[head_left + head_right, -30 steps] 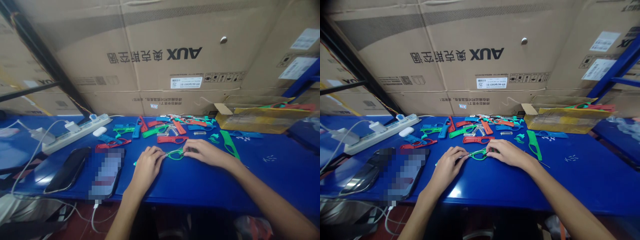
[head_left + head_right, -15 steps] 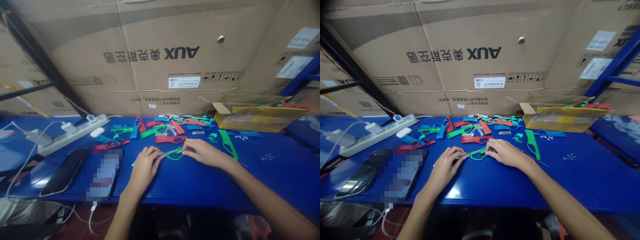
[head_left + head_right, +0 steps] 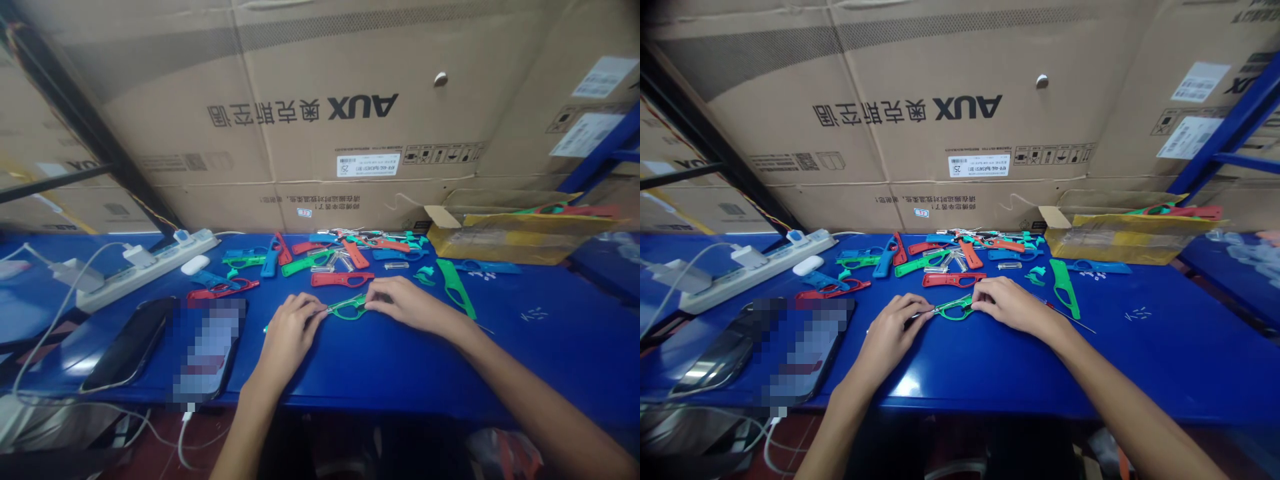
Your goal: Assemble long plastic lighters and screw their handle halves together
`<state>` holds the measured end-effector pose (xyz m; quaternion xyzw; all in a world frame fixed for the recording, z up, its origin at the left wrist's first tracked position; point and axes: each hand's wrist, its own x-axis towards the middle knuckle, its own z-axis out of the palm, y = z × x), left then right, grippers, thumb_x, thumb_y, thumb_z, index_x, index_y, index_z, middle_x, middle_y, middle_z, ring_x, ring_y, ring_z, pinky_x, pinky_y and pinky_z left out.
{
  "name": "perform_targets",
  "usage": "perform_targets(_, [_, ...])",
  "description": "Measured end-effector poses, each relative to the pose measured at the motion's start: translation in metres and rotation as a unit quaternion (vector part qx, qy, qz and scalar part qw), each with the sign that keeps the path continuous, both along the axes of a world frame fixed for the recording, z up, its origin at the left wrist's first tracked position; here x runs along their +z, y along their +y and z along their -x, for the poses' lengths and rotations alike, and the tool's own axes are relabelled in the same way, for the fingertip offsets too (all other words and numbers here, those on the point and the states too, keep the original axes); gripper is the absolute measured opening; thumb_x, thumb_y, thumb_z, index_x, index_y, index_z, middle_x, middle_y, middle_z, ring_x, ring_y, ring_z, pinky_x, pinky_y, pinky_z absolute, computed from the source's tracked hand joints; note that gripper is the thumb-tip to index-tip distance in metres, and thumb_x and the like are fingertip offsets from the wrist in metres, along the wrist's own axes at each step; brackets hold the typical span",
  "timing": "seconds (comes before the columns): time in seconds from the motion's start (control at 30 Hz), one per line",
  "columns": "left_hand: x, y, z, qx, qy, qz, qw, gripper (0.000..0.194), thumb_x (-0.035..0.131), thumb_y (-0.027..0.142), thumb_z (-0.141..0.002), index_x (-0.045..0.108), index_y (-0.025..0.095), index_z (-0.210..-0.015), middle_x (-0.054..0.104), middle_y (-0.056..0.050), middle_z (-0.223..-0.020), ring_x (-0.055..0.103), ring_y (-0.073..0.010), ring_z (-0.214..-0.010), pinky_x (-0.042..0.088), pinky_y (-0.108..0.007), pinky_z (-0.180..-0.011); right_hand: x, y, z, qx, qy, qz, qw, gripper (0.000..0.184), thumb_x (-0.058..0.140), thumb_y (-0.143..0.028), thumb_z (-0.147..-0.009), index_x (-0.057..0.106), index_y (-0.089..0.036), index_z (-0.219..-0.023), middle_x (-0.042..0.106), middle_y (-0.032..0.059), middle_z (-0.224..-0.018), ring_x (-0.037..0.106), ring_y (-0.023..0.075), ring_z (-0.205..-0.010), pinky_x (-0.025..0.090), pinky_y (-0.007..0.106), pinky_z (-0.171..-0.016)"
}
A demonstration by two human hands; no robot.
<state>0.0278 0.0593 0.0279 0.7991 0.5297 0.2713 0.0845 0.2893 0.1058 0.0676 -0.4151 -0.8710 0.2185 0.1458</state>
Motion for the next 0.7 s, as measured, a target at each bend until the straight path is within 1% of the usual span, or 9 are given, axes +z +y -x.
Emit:
perform_targets(0.13, [0.001, -0.001, -0.001, 0.004, -0.002, 0.010, 1.000, 0.017, 0.056, 0.032, -0.100, 0.072, 0.026, -0.099, 0.069, -0.002, -0.109, 0.061, -0.0217, -0.098, 0.049, -0.036, -0.085, 0.003, -0.003, -0.002, 0.030, -0.036, -0.050, 0.998, 0.018, 0.055, -0.028, -0.100, 0.071, -0.020, -0.094, 0.073, 0.0060, -0.096, 0.066, 0.0199, -0.090, 0.050, 0.033, -0.082])
perform_targets(0.23, [0.002, -0.001, -0.001, 0.007, -0.003, 0.018, 1.000, 0.017, 0.056, 0.032, -0.100, 0.072, 0.026, -0.099, 0.069, -0.001, -0.109, 0.061, -0.0214, -0.097, 0.049, -0.037, -0.087, 0.002, -0.006, 0.000, 0.050, -0.092, -0.091, 0.990, 0.022, 0.051, -0.023, -0.101, 0.072, -0.019, -0.101, 0.073, 0.0079, -0.100, 0.069, 0.0202, -0.091, 0.052, 0.032, -0.081])
perform_targets(0.33, [0.002, -0.002, -0.001, 0.006, -0.006, 0.019, 1.000, 0.017, 0.056, 0.032, -0.100, 0.073, 0.026, -0.099, 0.070, -0.001, -0.109, 0.061, -0.0212, -0.097, 0.048, -0.039, -0.090, -0.002, -0.012, 0.005, 0.043, -0.203, -0.144, 0.968, 0.024, 0.050, -0.008, -0.095, 0.072, -0.017, -0.101, 0.074, 0.0091, -0.097, 0.070, 0.0217, -0.088, 0.052, 0.031, -0.073])
perform_targets(0.4, [0.002, -0.002, -0.001, 0.004, -0.006, 0.016, 1.000, 0.018, 0.056, 0.032, -0.100, 0.073, 0.026, -0.098, 0.070, -0.001, -0.109, 0.061, -0.0210, -0.097, 0.049, -0.038, -0.090, -0.006, -0.017, 0.008, 0.039, -0.255, -0.179, 0.949, 0.028, 0.051, -0.001, -0.089, 0.071, -0.016, -0.102, 0.074, 0.0095, -0.098, 0.071, 0.0231, -0.088, 0.052, 0.030, -0.069])
perform_targets(0.47, [0.003, -0.002, -0.001, 0.004, -0.008, 0.013, 1.000, 0.019, 0.055, 0.033, -0.100, 0.073, 0.026, -0.099, 0.070, -0.002, -0.108, 0.061, -0.0210, -0.097, 0.050, -0.038, -0.088, -0.010, -0.023, 0.009, 0.044, -0.270, -0.206, 0.940, 0.032, 0.051, 0.001, -0.087, 0.070, -0.016, -0.107, 0.074, 0.0110, -0.102, 0.071, 0.0248, -0.091, 0.053, 0.031, -0.068])
perform_targets(0.6, [0.004, -0.002, -0.002, 0.007, -0.002, 0.011, 1.000, 0.020, 0.055, 0.032, -0.100, 0.073, 0.026, -0.098, 0.070, -0.002, -0.107, 0.062, -0.0208, -0.095, 0.051, -0.037, -0.086, -0.017, -0.031, 0.007, 0.039, -0.271, -0.231, 0.934, 0.038, 0.048, 0.001, -0.085, 0.068, -0.014, -0.113, 0.074, 0.0158, -0.108, 0.071, 0.0271, -0.095, 0.054, 0.032, -0.063])
perform_targets(0.7, [0.004, -0.003, -0.001, 0.007, 0.002, 0.011, 1.000, 0.019, 0.055, 0.032, -0.100, 0.074, 0.027, -0.098, 0.070, -0.002, -0.107, 0.062, -0.0211, -0.095, 0.051, -0.036, -0.084, -0.019, -0.032, 0.006, 0.037, -0.278, -0.240, 0.929, 0.038, 0.047, -0.001, -0.086, 0.068, -0.016, -0.113, 0.075, 0.0146, -0.110, 0.071, 0.0256, -0.096, 0.054, 0.030, -0.063])
